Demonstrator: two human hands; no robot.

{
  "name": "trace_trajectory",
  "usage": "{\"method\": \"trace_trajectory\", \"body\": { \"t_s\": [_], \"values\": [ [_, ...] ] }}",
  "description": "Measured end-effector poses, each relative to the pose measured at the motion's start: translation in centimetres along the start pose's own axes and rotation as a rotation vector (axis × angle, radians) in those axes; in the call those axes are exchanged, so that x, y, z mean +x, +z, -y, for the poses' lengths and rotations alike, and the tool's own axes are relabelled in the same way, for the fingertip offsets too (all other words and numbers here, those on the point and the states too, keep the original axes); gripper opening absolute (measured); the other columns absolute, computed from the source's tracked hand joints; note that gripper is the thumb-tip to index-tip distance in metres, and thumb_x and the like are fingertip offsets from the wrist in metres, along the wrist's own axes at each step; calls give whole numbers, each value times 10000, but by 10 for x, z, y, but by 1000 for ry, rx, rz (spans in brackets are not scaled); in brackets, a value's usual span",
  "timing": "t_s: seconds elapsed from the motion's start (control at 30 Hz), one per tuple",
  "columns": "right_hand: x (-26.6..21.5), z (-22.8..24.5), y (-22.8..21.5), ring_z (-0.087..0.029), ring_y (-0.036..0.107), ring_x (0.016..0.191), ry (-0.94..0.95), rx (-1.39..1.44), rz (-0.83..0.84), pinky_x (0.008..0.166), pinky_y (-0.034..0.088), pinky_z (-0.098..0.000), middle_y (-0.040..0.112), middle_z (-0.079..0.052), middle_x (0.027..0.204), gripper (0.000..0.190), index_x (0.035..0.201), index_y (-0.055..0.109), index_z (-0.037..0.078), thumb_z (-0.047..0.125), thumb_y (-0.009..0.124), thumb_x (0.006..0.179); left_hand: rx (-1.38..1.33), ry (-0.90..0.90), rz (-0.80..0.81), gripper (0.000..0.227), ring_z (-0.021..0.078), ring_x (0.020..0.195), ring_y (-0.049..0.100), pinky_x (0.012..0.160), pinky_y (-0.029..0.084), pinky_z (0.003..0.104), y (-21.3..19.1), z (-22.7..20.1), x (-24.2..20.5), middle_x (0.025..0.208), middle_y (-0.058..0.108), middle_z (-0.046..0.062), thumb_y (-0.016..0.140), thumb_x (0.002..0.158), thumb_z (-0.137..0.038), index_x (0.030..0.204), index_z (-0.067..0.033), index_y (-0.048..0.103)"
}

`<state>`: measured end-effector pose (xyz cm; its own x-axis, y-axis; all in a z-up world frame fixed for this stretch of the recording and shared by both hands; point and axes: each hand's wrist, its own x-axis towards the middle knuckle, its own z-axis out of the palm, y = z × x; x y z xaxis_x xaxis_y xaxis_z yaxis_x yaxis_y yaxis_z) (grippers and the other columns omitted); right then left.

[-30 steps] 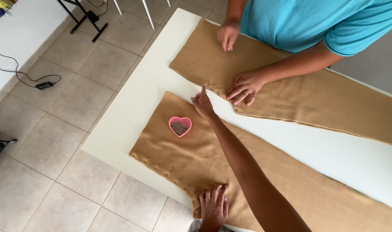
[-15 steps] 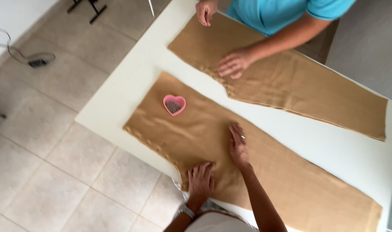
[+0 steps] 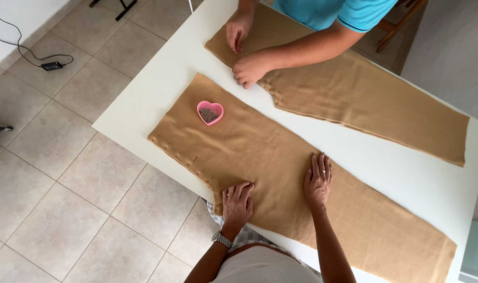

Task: The person pins a piece of tan fabric on a white table using straight pins from a pink heart-shaped container. Another person assists by holding and aligning the fabric. The recorder smooths the fabric and places pins along the edges.

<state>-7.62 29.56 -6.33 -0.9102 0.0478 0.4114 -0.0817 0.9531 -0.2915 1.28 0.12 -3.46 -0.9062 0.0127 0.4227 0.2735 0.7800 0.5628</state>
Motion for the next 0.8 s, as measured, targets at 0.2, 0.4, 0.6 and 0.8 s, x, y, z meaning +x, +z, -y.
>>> {"method": "trace_trajectory", "body": {
  "t_s": [0.2,0.4,0.6,0.8],
  "values": [
    [-5,-17,11,-373,409,1601,-26,-58,-25,1315,320,-487,471,-153,1732,542,1625,584,169,223,559,1087,57,10,-12,394,250,1174,655,1006,456,508,23,13,-14,1339,641,-86,626,881,-165,1244,-255,751],
    [-2,-10,7,-362,405,1605,3,-71,6,1316,315,-490,465,-135,1738,552,1632,581,179,208,538,1082,97,52,-108,405,213,1166,640,987,444,433,27,15,-15,1265,681,-73,661,858,-99,1209,-264,777],
    [4,-9,2,-345,392,1612,27,-60,25,1322,304,-481,451,-121,1747,562,1643,570,191,184,541,1082,94,38,-116,374,189,1164,634,975,450,391,29,13,-10,1256,689,-71,679,896,-67,1211,-236,790],
    [7,-8,7,-391,472,1561,-132,5,-8,1327,291,-507,590,-192,1636,574,1573,653,93,106,638,999,207,22,-119,489,323,1115,666,995,460,562,37,24,-19,1354,658,-61,696,848,-193,1314,-336,737]
  ]
}}
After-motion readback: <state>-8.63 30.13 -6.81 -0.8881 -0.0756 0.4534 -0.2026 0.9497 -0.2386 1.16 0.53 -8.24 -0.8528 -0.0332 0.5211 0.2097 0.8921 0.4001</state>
